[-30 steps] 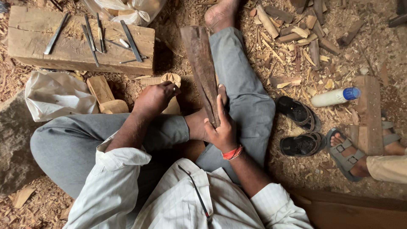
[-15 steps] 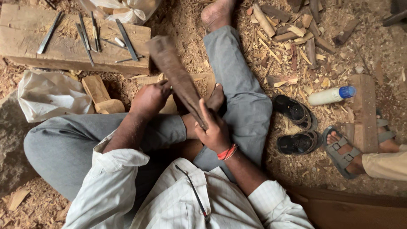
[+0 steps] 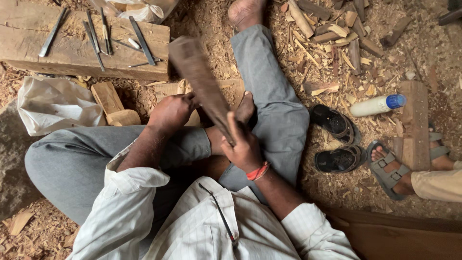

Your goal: The person sits on the floor and carves a small wooden piece using a chisel and a wooden mallet. They repeatedly strike the chisel to shape the wood, occasionally adjusting the piece and clearing away wood shavings.

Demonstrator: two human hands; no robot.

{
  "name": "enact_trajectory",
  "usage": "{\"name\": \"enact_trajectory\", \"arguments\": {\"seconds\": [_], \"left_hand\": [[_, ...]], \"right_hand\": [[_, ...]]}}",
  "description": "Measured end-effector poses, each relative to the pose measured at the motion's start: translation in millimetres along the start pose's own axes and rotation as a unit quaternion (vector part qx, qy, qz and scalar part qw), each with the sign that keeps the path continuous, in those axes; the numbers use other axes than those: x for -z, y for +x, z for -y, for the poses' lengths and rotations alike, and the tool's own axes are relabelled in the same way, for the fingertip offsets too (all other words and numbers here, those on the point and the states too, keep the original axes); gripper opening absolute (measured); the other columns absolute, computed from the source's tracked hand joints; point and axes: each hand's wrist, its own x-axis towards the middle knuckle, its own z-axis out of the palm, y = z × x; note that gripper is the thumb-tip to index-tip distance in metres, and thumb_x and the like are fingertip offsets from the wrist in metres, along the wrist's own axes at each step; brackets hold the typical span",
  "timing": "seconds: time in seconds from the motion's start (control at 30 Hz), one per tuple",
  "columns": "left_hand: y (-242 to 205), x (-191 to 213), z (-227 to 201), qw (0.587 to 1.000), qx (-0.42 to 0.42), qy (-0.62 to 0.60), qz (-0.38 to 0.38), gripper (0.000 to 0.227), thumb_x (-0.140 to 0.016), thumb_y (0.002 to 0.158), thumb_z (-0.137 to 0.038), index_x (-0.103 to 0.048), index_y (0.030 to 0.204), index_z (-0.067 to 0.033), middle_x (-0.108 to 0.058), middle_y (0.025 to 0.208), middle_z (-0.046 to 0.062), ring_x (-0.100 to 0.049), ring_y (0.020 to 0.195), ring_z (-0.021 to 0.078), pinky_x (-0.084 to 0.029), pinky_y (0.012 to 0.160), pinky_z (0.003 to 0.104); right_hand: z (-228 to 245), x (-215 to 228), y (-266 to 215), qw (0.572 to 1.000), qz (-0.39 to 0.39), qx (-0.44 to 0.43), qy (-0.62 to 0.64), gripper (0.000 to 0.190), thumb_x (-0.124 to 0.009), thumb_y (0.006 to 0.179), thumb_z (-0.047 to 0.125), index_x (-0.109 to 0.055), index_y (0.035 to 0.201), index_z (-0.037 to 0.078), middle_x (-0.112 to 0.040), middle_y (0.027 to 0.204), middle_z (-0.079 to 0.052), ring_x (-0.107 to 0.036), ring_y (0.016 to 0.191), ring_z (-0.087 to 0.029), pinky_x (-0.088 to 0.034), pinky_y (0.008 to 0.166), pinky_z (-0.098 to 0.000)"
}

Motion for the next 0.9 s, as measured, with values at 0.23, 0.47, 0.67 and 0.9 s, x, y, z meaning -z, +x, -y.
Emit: {"name": "enact_trajectory", "arguments": {"seconds": [0.23, 0.47, 0.67, 0.9], "left_hand": [[-7.3, -25.0, 23.1, 0.998, -0.058, 0.032, -0.016, 0.018, -0.059, 0.087, -0.012, -0.074, 0.098, -0.0095, -0.074, 0.097, 0.016, -0.072, 0.09, 0.0364, -0.059, 0.078, 0.046], [0.6, -17.4, 19.6, 0.992, -0.076, -0.069, -0.075, 0.017, -0.061, 0.095, -0.022, -0.073, 0.099, -0.0096, -0.074, 0.097, 0.016, -0.071, 0.09, 0.0386, -0.057, 0.077, 0.049], [-6.2, 6.9, -3.4, 0.975, 0.008, -0.004, -0.223, 0.016, -0.064, 0.094, -0.015, -0.07, 0.106, -0.0065, -0.073, 0.103, 0.015, -0.07, 0.084, 0.0352, -0.057, 0.07, 0.044], [0.0, 38.6, 3.0, 0.908, 0.134, -0.073, -0.39, 0.01, -0.073, 0.105, -0.016, -0.076, 0.108, -0.0078, -0.073, 0.09, 0.014, -0.07, 0.083, 0.0331, -0.056, 0.07, 0.04]], "right_hand": [[0.9, -3.8, -3.5, 0.997, -0.014, 0.055, -0.044, 0.077, -0.066, 0.089, 0.005, -0.037, 0.16, 0.01, -0.063, 0.104, -0.019, -0.066, 0.086, -0.038, -0.056, 0.074, -0.0464], [5.5, 4.2, 7.1, 0.998, 0.039, -0.013, -0.055, 0.079, -0.069, 0.086, 0.011, -0.039, 0.159, 0.009, -0.067, 0.114, -0.017, -0.071, 0.096, -0.037, -0.059, 0.08, -0.0454], [-1.4, 11.4, 18.0, 0.993, -0.115, -0.014, -0.01, 0.095, -0.066, 0.083, -0.004, -0.022, 0.167, 0.005, -0.055, 0.142, -0.031, -0.062, 0.113, -0.044, -0.055, 0.09, -0.0469], [-27.9, 4.4, 13.9, 0.886, -0.097, -0.356, 0.28, 0.095, -0.064, 0.084, -0.002, -0.022, 0.167, 0.018, -0.057, 0.073, 0.0, -0.049, 0.051, -0.007, -0.044, 0.044, -0.0254]]}}
